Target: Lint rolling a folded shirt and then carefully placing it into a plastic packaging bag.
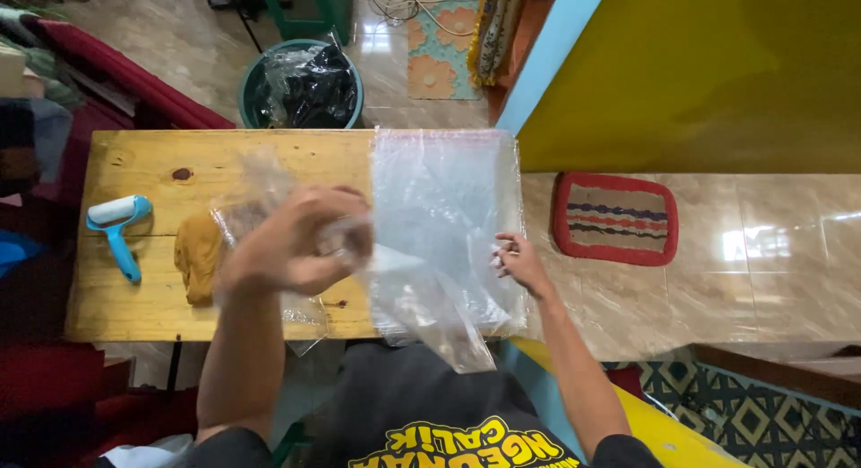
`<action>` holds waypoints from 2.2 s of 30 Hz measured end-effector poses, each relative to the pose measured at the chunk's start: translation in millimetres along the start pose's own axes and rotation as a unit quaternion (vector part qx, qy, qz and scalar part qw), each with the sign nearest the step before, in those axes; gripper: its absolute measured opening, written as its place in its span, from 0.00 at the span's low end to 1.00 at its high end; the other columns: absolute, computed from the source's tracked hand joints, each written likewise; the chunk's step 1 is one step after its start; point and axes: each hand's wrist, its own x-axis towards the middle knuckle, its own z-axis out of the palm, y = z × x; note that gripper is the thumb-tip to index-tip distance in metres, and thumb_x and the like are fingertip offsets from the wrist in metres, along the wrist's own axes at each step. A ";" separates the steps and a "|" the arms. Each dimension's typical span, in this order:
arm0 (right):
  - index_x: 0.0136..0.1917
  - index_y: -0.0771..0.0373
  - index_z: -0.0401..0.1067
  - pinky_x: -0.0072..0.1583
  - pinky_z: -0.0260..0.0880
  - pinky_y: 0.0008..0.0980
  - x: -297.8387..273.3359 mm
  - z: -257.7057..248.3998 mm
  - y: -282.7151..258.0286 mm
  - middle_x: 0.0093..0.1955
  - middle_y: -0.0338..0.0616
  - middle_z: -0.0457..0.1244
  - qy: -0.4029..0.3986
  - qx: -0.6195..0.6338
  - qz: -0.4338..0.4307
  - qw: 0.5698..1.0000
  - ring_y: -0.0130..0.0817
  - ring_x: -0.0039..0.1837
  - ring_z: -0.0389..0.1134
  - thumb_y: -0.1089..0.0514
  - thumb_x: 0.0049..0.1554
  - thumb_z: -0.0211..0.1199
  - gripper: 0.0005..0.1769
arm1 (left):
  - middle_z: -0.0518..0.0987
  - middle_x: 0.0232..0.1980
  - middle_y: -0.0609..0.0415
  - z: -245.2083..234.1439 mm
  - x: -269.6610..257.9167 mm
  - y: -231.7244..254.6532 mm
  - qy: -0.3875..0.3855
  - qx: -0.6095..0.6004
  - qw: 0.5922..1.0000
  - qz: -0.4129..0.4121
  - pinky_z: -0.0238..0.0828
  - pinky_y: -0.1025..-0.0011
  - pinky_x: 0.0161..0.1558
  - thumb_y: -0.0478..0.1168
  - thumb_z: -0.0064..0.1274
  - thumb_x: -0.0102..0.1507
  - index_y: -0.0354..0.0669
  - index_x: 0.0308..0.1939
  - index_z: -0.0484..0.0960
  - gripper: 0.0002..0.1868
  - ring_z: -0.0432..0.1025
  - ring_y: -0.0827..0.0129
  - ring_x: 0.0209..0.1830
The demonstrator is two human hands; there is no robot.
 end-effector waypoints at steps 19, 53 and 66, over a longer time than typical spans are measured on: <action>0.57 0.67 0.76 0.25 0.67 0.32 18.2 -28.5 82.4 0.33 0.52 0.65 0.193 -0.004 0.026 0.981 0.35 0.28 0.65 0.64 0.57 0.52 0.17 | 0.86 0.36 0.51 175.2 146.5 -244.2 -0.117 0.212 0.932 -0.268 0.77 0.53 0.38 0.34 0.55 0.58 0.47 0.46 0.84 0.13 0.81 0.51 0.35; 0.56 0.48 0.71 0.62 0.69 0.55 12.4 24.3 38.5 0.59 0.40 0.63 0.257 -0.412 0.073 0.871 0.49 0.64 0.68 0.43 0.56 0.64 0.17 | 0.73 0.64 0.47 209.0 -114.7 -295.8 0.178 0.092 0.746 -0.635 0.65 0.46 0.63 0.55 0.55 0.59 0.56 0.68 0.73 0.33 0.68 0.48 0.67; 0.57 0.51 0.75 0.54 0.66 0.43 -5.3 75.9 15.4 0.52 0.39 0.63 0.247 -0.576 -0.105 0.772 0.43 0.55 0.67 0.53 0.55 0.57 0.16 | 0.77 0.54 0.40 184.1 -82.6 -228.4 0.244 0.090 0.831 -0.491 0.70 0.43 0.55 0.46 0.57 0.61 0.44 0.63 0.74 0.27 0.74 0.40 0.58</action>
